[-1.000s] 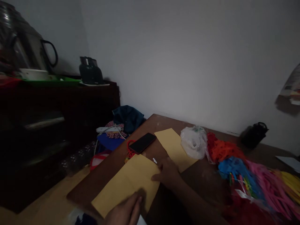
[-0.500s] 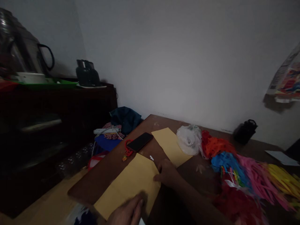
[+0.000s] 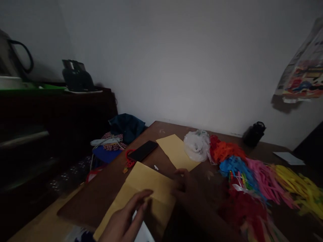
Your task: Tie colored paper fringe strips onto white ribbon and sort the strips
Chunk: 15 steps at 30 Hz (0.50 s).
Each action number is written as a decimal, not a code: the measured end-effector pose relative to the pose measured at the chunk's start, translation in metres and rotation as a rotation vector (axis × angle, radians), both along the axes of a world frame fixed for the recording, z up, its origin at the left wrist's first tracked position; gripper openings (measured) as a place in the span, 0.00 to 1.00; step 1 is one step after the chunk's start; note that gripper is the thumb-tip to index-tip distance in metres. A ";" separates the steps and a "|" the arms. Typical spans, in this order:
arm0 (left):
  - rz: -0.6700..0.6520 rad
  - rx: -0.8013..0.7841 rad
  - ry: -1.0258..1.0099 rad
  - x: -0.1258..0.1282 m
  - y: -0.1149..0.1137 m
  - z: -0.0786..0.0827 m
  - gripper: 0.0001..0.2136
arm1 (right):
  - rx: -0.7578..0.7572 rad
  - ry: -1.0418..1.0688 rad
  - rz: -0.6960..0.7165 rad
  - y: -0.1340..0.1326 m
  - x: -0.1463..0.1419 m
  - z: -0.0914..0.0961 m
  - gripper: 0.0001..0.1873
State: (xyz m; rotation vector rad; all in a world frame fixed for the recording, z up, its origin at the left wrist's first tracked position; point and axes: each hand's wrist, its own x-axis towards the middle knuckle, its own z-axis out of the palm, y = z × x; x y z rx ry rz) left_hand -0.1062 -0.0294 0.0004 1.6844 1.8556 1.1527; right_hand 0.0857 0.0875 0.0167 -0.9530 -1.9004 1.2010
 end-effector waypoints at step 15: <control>-0.073 -0.117 0.116 0.021 0.055 0.036 0.14 | 0.058 -0.011 -0.077 -0.001 0.010 0.008 0.08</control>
